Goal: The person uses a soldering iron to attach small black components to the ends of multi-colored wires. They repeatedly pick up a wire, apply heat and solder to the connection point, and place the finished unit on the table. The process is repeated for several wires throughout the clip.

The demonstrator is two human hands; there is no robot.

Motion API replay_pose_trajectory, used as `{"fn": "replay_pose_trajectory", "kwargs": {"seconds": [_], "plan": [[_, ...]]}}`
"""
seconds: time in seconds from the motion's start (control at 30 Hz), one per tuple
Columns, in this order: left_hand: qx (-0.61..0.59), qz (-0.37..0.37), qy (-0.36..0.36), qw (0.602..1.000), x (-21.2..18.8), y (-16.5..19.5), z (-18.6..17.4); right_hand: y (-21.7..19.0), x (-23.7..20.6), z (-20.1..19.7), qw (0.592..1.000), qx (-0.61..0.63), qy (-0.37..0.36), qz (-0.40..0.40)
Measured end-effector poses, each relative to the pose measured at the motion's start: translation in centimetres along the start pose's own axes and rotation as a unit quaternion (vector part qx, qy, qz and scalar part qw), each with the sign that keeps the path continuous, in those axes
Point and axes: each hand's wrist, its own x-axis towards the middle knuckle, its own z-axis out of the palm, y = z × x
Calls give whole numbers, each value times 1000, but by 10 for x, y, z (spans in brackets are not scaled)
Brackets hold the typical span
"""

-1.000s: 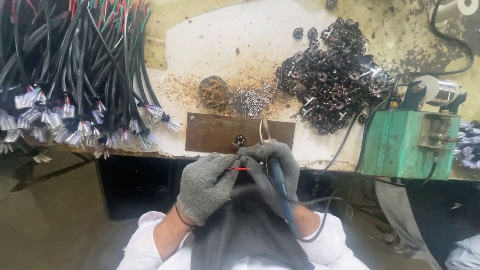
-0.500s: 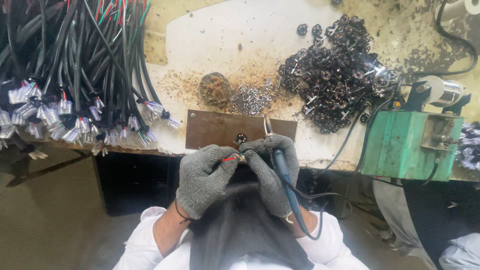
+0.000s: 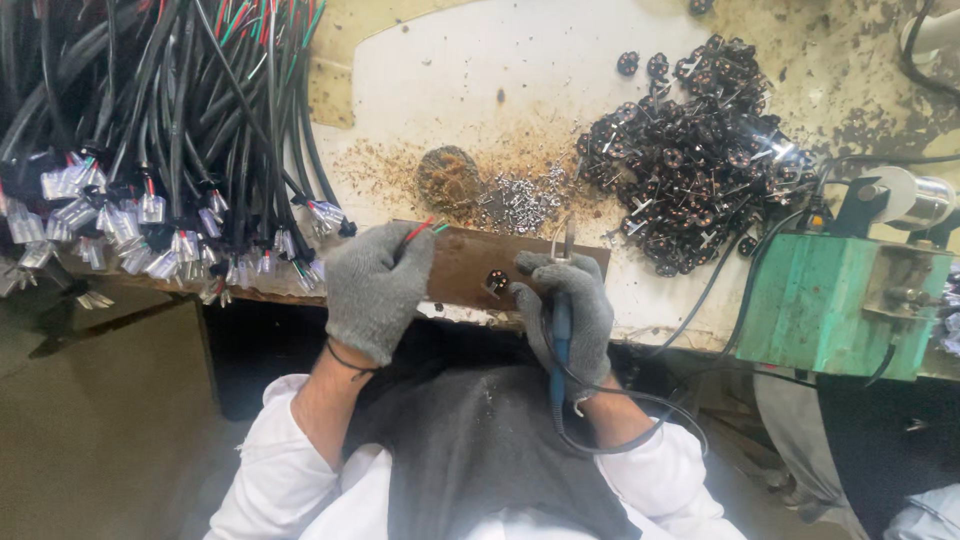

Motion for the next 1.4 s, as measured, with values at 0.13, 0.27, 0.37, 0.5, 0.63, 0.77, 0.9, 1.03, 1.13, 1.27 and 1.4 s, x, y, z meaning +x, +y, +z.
{"fn": "replay_pose_trajectory", "kwargs": {"seconds": [0.13, 0.27, 0.37, 0.5, 0.63, 0.77, 0.9, 1.03, 1.13, 1.27, 1.4], "plan": [[45, 33, 17, 998, 20, -13, 5, 1, -2, 4, 998, -62, -25, -19], [74, 34, 10, 997, 29, -21, 10, 2, 0, 7, 997, -61, -34, -21], [85, 31, -3, 996, 34, -24, 14, 3, 2, 6, 997, -62, -39, -23], [76, 56, -4, 996, 37, -28, 15, 4, 3, 6, 994, -82, -56, -42], [87, 57, -19, 994, 40, -28, 14, 6, 3, 6, 991, -94, -74, -58], [87, 64, -28, 994, 42, -25, 13, 6, 2, 8, 989, -108, -76, -61], [69, 49, -34, 996, 42, -19, 8, 4, 2, 10, 991, -112, -49, -60], [28, -2, -50, 998, 29, -12, -4, 4, 4, 12, 990, -104, -64, -69], [-38, -27, -70, 996, 13, -9, -3, 5, 4, 17, 988, -129, -51, -71], [-65, 2, -99, 993, -3, -9, 9, 6, 3, 21, 996, -86, -21, -32], [-66, 77, -105, 989, -10, -18, 17, 9, 2, 14, 993, -96, -66, -34]]}}
